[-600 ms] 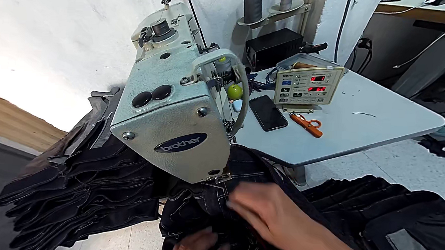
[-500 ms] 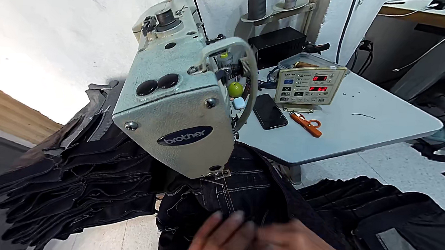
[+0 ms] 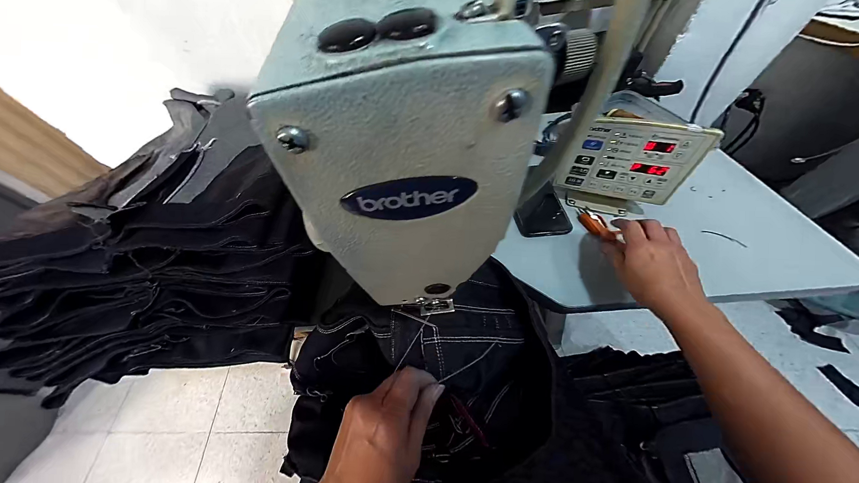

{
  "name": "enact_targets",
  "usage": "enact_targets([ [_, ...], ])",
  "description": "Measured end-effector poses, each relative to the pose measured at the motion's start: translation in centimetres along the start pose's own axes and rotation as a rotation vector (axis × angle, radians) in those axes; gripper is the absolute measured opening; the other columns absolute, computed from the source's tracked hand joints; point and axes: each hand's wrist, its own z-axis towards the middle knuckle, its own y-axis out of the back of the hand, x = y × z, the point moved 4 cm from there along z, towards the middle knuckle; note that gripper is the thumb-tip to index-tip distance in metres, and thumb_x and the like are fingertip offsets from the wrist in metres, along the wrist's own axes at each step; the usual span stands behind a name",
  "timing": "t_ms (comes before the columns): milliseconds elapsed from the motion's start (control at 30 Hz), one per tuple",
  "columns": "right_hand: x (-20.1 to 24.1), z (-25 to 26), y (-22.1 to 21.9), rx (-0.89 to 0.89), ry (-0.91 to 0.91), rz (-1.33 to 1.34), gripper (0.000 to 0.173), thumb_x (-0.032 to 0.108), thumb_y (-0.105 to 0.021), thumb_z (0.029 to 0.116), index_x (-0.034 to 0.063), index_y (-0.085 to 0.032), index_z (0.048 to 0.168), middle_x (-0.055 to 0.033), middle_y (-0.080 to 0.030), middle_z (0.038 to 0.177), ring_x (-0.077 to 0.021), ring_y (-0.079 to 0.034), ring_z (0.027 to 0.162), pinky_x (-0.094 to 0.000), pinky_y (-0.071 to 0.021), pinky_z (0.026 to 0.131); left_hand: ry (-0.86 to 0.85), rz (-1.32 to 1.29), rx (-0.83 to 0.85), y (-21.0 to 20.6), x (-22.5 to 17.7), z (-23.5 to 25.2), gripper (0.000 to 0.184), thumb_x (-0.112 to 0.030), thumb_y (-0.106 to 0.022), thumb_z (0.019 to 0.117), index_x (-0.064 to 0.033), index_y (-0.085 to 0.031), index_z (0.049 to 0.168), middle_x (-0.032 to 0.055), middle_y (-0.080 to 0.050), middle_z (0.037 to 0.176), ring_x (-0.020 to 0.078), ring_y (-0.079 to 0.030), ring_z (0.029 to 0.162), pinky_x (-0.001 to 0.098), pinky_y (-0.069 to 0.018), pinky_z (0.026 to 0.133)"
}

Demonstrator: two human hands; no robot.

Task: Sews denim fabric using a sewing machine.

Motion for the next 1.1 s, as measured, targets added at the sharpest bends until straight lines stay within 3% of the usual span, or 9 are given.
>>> enact_targets([
  [133,0.8,1.8,-2.2,0.196,-0.142,-0.294,0.025,-0.002,-0.044,0.1054,-0.0194,-0.055,0.119,-0.0414,-0.058,0.117,-0.0624,-0.057,0.111,-0.071,-0.0489,0.077,0.118,-0.146,0.026,0.7,0.8,-2.0,0.02,-0.015,-0.057,0.1014,-0.0024,-0.073,0.099,0.0043,-0.068,0.069,0.007,-0.063,0.057,0.0182,-0.0535,0.059],
  [200,1.4,1.4,-1.9,0.266,-0.169,-0.35,0.022,-0.001,-0.046,0.1048,-0.0197,-0.056,0.111,-0.0409,-0.057,0.115,-0.0616,-0.059,0.106,-0.0702,-0.0488,0.073,0.126,-0.167,0.014,0.9,0.9,-2.3,0.021,-0.016,-0.057,0.1018,-0.0026,-0.073,0.099,0.0046,-0.067,0.068,0.0066,-0.061,0.056,0.0178,-0.052,0.057],
  [300,1.0,-0.7,0.1,0.229,-0.153,-0.034,0.021,-0.005,-0.063,0.0931,-0.0168,-0.059,0.11,-0.0393,-0.06,0.106,-0.059,-0.063,0.087,-0.0742,-0.0473,0.068,0.122,-0.148,-0.002,1.1,1.0,-2.3,0.022,-0.02,-0.058,0.1023,-0.0052,-0.074,0.099,0.0035,-0.068,0.069,0.0064,-0.059,0.054,0.019,-0.0493,0.053],
  [333,1.7,-2.2,1.3,0.192,-0.129,0.165,0.024,-0.005,-0.061,0.0938,-0.0143,-0.058,0.116,-0.033,-0.063,0.098,-0.0494,-0.064,0.076,-0.0661,-0.0495,0.062,0.119,-0.129,-0.007,1.0,1.1,-2.3,0.023,-0.021,-0.057,0.103,-0.0065,-0.074,0.099,0.0028,-0.068,0.07,0.0067,-0.059,0.056,0.0203,-0.0494,0.054],
  [400,5.4,-7.0,3.1,0.184,-0.131,0.665,0.039,0.015,-0.055,0.0939,0.0072,-0.054,0.132,-0.0047,-0.067,0.089,-0.015,-0.059,0.054,-0.0317,-0.0514,0.045,0.103,-0.095,-0.033,0.7,1.3,-2.4,0.024,-0.024,-0.056,0.104,-0.0092,-0.074,0.099,0.0011,-0.069,0.07,0.0071,-0.061,0.056,0.0226,-0.0496,0.052],
  [467,10.8,-12.7,3.9,0.366,-0.124,1.135,0.034,0.035,-0.058,0.1019,0.0235,-0.055,0.134,0.0088,-0.07,0.094,0.0,-0.057,0.057,-0.0187,-0.0483,0.047,0.074,-0.067,-0.058,0.4,1.2,-2.5,0.025,-0.026,-0.055,0.1045,-0.0104,-0.074,0.099,0.0005,-0.068,0.07,0.0076,-0.061,0.056,0.0238,-0.0497,0.051],
  [567,17.2,-19.1,1.5,0.814,-0.19,1.511,0.054,0.066,-0.043,0.0991,0.0246,-0.065,0.125,0.011,-0.069,0.107,-0.0002,-0.063,0.079,-0.0201,-0.053,0.067,0.014,-0.016,-0.072,0.5,0.5,-2.4,0.026,-0.026,-0.054,0.105,-0.0104,-0.074,0.099,0.0011,-0.069,0.071,0.0081,-0.063,0.058,0.0231,-0.0501,0.052],
  [700,20.8,-22.1,-2.6,0.991,-0.214,1.644,0.042,0.049,-0.04,0.1081,0.0169,-0.064,0.117,0.0099,-0.068,0.099,-0.0009,-0.063,0.082,-0.022,-0.0545,0.072,-0.043,0.047,-0.099,0.6,-0.3,-2.5,0.024,-0.023,-0.056,0.1037,-0.0093,-0.074,0.096,0.0017,-0.07,0.071,0.0083,-0.065,0.059,0.0217,-0.0512,0.054],
  [1100,23.1,-20.8,-3.1,0.893,-0.289,1.873,0.027,0.04,-0.053,0.1039,0.0209,-0.066,0.117,0.0041,-0.071,0.1,-0.008,-0.069,0.089,-0.0303,-0.0593,0.084,-0.12,0.066,-0.079,0.9,-0.8,-3.1,0.023,-0.021,-0.057,0.1031,-0.0084,-0.072,0.092,0.0007,-0.066,0.067,0.0081,-0.063,0.058,0.0209,-0.0501,0.052],
])
